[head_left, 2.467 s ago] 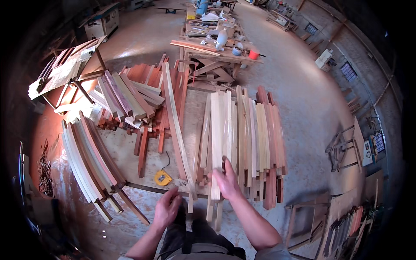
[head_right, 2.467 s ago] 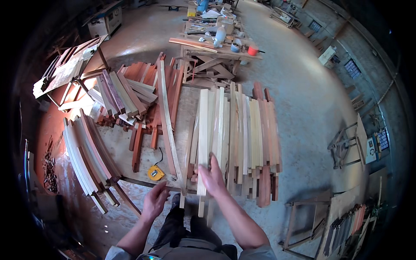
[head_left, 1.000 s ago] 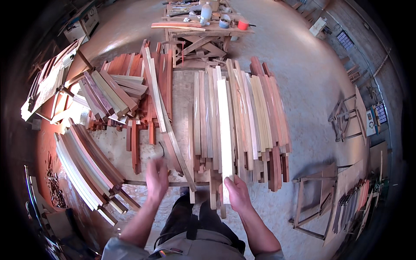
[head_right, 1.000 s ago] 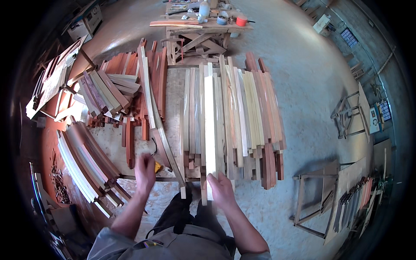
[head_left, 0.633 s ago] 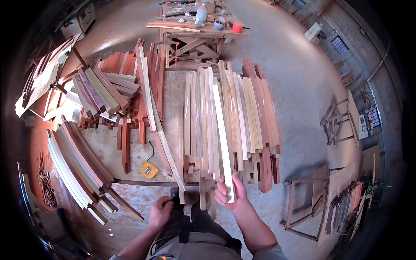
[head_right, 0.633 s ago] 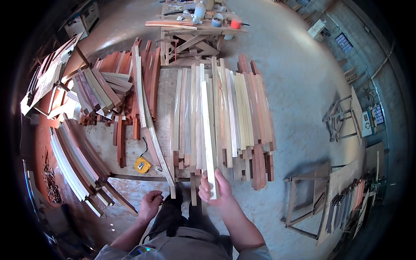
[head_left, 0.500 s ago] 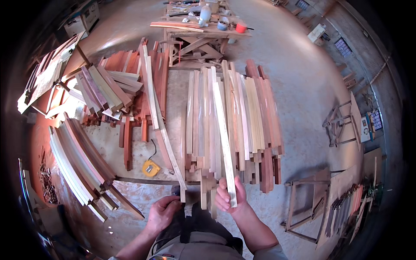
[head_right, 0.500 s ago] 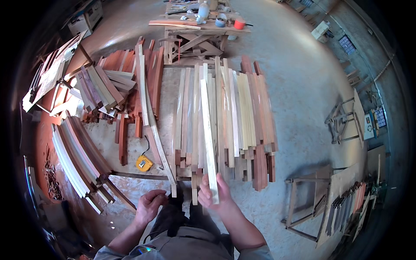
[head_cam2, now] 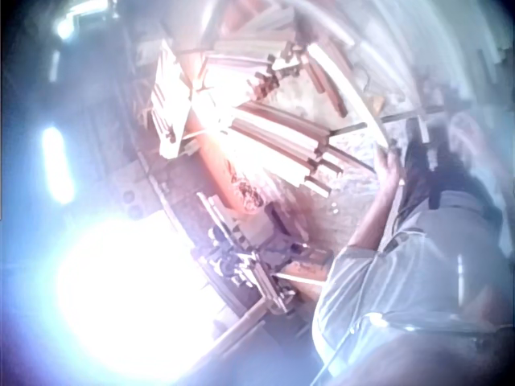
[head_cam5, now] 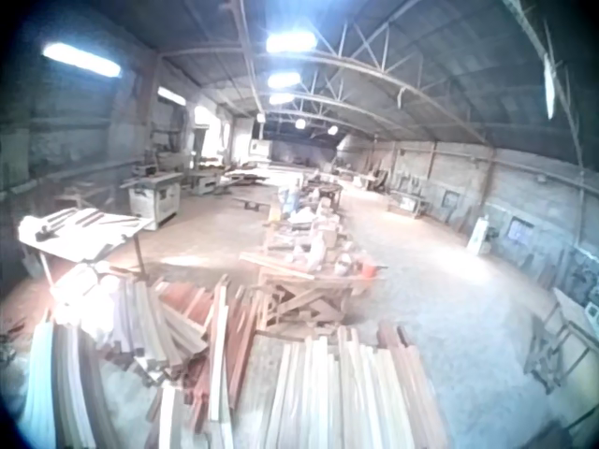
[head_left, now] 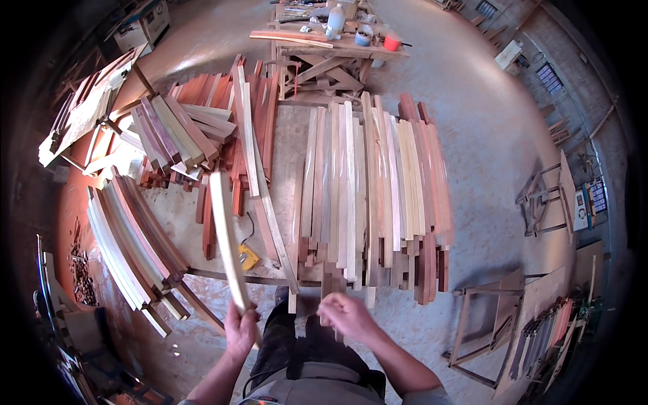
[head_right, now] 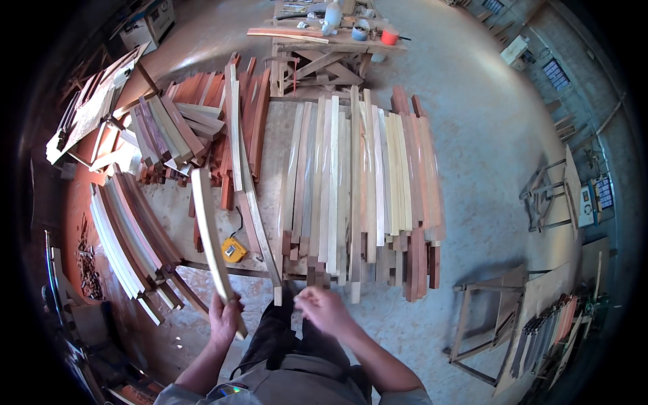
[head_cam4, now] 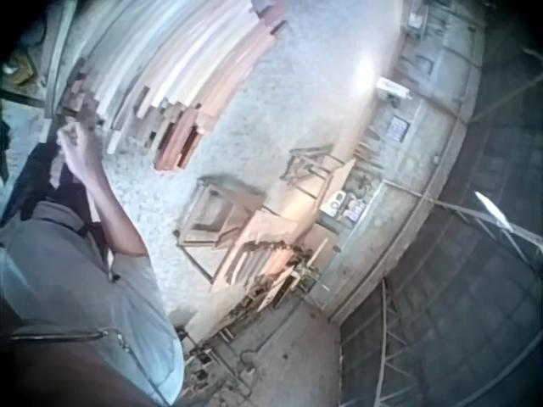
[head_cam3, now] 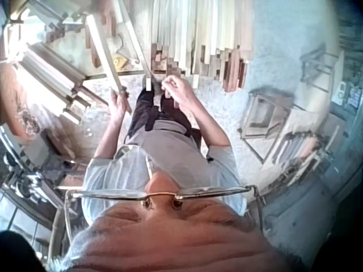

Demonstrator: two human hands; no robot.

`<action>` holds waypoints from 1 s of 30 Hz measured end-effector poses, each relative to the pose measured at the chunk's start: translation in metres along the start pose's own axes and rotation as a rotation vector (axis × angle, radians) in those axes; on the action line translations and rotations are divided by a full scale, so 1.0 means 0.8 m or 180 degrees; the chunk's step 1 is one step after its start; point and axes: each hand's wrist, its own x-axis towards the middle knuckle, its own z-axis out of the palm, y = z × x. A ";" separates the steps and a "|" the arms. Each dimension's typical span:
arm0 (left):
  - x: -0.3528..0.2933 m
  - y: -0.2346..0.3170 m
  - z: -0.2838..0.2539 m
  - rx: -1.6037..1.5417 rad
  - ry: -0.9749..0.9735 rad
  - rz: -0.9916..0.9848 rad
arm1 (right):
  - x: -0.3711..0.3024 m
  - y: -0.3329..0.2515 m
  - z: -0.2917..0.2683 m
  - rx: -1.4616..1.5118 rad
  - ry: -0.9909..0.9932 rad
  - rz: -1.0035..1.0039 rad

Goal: The person sorts and measures wooden planks in a workshop. They pick up planks, measure them with a tape measure, and stack them on a workbench.

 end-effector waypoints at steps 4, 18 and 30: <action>-0.047 -0.063 -0.054 0.0501 0.0448 -0.0408 | 0.030 -0.018 -0.042 -0.0643 0.0806 -0.0568; -0.066 -0.070 -0.034 0.1911 -0.0442 -0.0651 | 0.002 0.029 -0.005 0.0090 0.0071 0.0391; 0.096 -0.073 0.086 0.1650 -0.0324 0.0247 | 0.048 0.130 0.105 -0.1178 -0.0346 0.0429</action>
